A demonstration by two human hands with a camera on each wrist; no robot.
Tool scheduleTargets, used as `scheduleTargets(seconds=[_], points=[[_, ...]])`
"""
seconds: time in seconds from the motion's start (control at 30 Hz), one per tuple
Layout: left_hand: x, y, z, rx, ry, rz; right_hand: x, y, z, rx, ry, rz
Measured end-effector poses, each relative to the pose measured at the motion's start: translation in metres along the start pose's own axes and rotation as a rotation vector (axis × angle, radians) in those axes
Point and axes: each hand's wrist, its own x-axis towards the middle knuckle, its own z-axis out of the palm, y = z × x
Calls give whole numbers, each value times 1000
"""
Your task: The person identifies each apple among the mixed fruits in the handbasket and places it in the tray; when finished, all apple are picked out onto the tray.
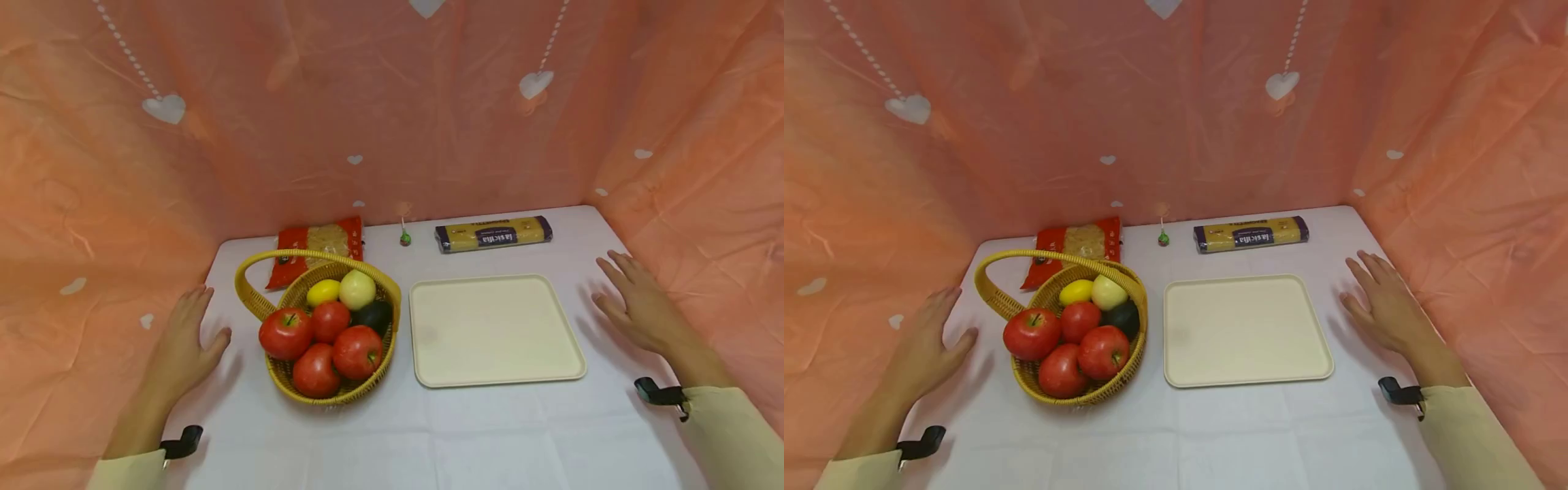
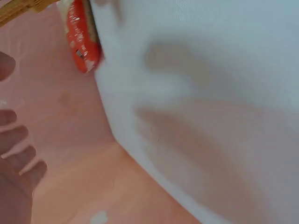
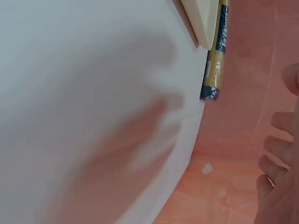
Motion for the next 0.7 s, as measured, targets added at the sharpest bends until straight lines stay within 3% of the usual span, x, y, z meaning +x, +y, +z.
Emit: scheduleTargets(seconds=[0.17, 0.3, 0.4, 0.53, 0.6, 0.7], points=[[-25, 11, -14, -134, 158, 50, -3, -4, -2, 44, 77, -60], [-36, 31, -24, -251, 269, 106, -5, -9, -5, 91, 102, -52], [-38, 49, -28, -393, 264, 162, -3, -14, -9, 120, 102, -5], [-35, 73, -24, -569, 209, 288, 2, -20, -10, 140, 76, 67], [-32, 85, -18, -619, 167, 348, 5, -22, -7, 167, 61, 93], [-25, 101, -9, -640, 79, 384, 10, -26, -1, 226, 31, 120]])
